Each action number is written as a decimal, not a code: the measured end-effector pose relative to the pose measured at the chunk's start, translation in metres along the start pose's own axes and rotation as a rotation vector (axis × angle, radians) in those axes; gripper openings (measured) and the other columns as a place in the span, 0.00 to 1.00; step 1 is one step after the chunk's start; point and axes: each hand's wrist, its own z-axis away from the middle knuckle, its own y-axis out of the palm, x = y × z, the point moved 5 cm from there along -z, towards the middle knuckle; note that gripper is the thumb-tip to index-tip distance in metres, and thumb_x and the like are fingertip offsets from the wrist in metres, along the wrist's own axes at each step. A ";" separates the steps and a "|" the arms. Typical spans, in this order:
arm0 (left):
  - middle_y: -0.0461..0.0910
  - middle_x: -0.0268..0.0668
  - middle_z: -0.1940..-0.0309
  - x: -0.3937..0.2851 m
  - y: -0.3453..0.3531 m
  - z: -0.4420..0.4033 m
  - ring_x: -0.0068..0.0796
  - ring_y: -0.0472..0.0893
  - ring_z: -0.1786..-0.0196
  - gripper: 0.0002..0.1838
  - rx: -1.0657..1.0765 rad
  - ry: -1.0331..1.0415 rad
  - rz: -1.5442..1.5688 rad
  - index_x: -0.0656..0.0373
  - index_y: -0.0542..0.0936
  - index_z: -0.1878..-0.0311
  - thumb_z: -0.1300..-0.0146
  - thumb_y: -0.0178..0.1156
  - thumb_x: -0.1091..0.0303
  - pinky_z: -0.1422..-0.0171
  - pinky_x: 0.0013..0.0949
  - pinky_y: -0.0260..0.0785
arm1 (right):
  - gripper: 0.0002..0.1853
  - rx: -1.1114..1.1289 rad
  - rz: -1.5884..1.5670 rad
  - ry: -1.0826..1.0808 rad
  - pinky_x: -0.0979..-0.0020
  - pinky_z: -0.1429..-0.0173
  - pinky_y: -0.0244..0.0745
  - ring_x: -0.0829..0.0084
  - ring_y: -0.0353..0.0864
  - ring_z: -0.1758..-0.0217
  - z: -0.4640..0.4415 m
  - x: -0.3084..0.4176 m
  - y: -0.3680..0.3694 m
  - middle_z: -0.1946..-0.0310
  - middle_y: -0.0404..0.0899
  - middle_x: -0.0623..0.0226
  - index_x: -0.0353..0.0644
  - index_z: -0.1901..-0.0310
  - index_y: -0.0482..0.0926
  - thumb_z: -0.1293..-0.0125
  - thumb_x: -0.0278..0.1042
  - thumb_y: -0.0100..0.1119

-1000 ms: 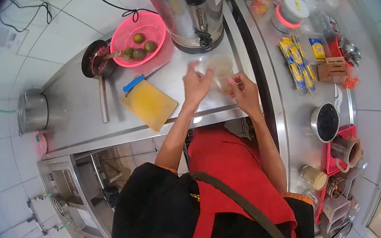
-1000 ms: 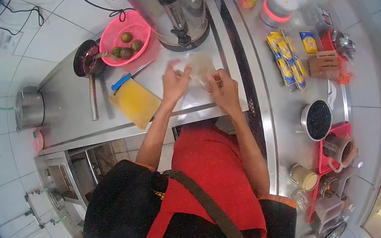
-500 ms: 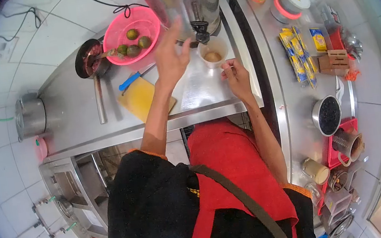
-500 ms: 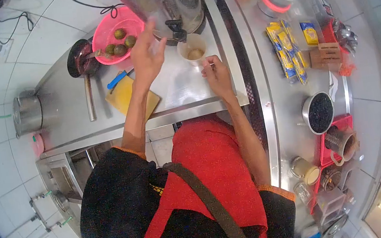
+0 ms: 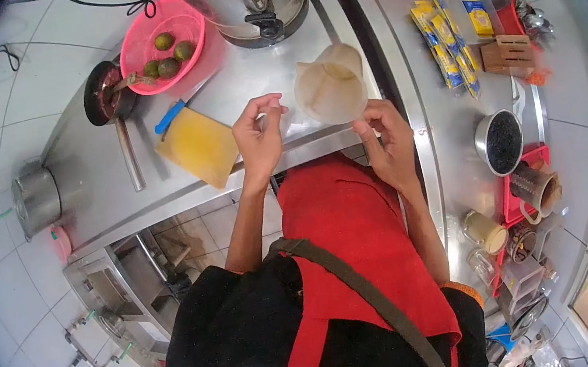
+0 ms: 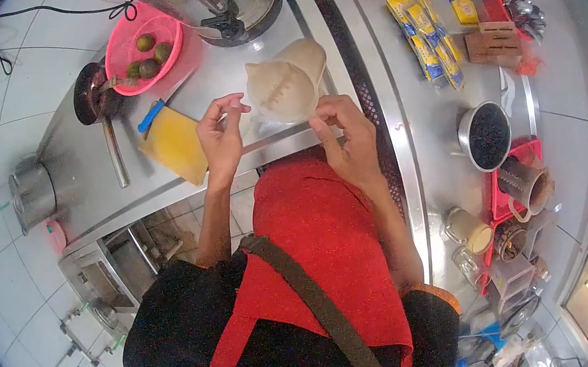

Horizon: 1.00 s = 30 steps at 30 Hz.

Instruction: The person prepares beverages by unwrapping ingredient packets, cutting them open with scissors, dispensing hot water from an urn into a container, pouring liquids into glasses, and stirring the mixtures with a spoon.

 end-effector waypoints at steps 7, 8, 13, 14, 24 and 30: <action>0.78 0.29 0.75 -0.034 -0.019 -0.021 0.15 0.74 0.70 0.12 -0.063 -0.039 0.143 0.66 0.83 0.60 0.30 0.59 0.66 0.65 0.22 0.65 | 0.06 -0.017 -0.044 -0.098 0.75 0.57 0.75 0.76 0.79 0.62 -0.011 0.027 -0.001 0.61 0.79 0.60 0.33 0.59 0.76 0.32 0.28 0.59; 0.75 0.28 0.78 -0.027 -0.024 -0.026 0.15 0.73 0.72 0.12 -0.069 -0.180 0.148 0.63 0.81 0.68 0.31 0.60 0.65 0.65 0.22 0.65 | 0.06 -0.012 -0.150 0.066 0.74 0.58 0.75 0.77 0.79 0.64 -0.011 0.008 0.003 0.63 0.80 0.62 0.34 0.59 0.76 0.31 0.28 0.58; 0.66 0.25 0.85 -0.023 -0.033 -0.053 0.15 0.67 0.81 0.24 -0.098 -0.226 0.280 0.54 0.67 0.86 0.35 0.65 0.66 0.69 0.20 0.64 | 0.07 0.012 -0.262 0.305 0.74 0.63 0.75 0.79 0.78 0.69 -0.024 -0.070 0.029 0.70 0.79 0.68 0.36 0.59 0.75 0.29 0.31 0.55; 0.66 0.25 0.85 -0.027 -0.033 -0.061 0.15 0.66 0.82 0.26 -0.123 -0.114 0.335 0.52 0.64 0.87 0.37 0.67 0.67 0.71 0.20 0.63 | 0.08 0.038 -0.208 0.310 0.74 0.64 0.75 0.79 0.79 0.71 -0.029 -0.080 0.037 0.71 0.79 0.68 0.36 0.59 0.75 0.29 0.33 0.55; 0.72 0.36 0.84 -0.101 -0.006 -0.102 0.20 0.68 0.81 0.07 -0.021 0.599 -0.486 0.62 0.83 0.60 0.40 0.68 0.71 0.74 0.30 0.65 | 0.10 0.043 -0.102 0.161 0.75 0.67 0.74 0.78 0.79 0.73 -0.077 -0.112 0.079 0.72 0.77 0.68 0.37 0.60 0.73 0.28 0.36 0.55; 0.80 0.44 0.77 -0.091 0.005 -0.088 0.27 0.70 0.82 0.10 0.029 0.687 -0.513 0.60 0.84 0.56 0.42 0.68 0.73 0.75 0.31 0.63 | 0.09 0.009 -0.078 0.141 0.71 0.67 0.75 0.75 0.79 0.75 -0.080 -0.111 0.078 0.75 0.78 0.64 0.37 0.61 0.74 0.29 0.36 0.55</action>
